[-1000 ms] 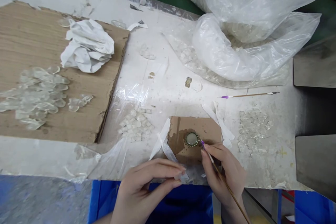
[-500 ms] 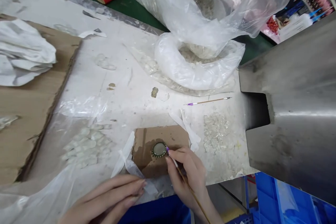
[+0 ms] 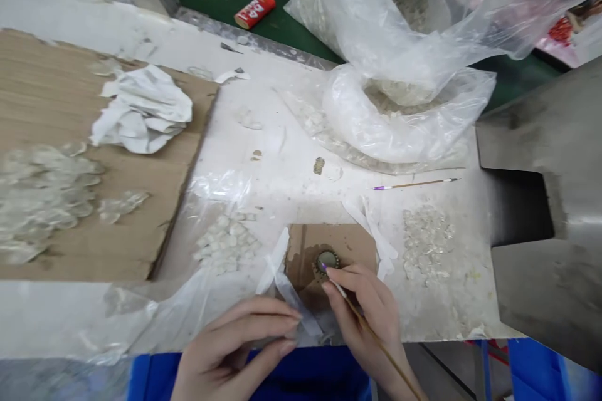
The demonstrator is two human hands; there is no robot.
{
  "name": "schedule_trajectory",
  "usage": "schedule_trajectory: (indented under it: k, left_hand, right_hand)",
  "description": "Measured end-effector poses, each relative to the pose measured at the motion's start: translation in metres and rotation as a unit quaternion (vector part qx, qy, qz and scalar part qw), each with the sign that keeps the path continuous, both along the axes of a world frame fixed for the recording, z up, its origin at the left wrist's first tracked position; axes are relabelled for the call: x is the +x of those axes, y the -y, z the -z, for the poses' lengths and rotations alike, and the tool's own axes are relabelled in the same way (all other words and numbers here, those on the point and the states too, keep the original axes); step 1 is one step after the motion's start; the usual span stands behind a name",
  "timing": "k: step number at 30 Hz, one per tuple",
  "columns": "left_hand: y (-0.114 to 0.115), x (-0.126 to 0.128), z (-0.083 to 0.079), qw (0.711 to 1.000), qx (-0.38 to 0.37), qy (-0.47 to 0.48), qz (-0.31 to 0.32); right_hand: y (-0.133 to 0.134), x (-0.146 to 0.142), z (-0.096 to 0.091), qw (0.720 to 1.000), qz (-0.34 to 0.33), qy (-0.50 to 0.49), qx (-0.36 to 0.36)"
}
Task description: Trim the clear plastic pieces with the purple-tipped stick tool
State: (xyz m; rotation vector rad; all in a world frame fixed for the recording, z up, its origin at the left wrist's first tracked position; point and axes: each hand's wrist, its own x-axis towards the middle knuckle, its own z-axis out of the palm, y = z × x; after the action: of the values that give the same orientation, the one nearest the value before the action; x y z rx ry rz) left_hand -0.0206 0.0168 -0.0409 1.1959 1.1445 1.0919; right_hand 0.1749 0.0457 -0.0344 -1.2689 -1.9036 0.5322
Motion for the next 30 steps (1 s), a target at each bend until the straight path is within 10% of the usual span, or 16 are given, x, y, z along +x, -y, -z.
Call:
schedule_trajectory:
  k: [30]
  left_hand:
    - [-0.006, 0.013, 0.001, 0.993, -0.057, 0.095, -0.031]
  right_hand:
    - [0.002, 0.014, 0.007, 0.998, 0.066, -0.019, 0.004]
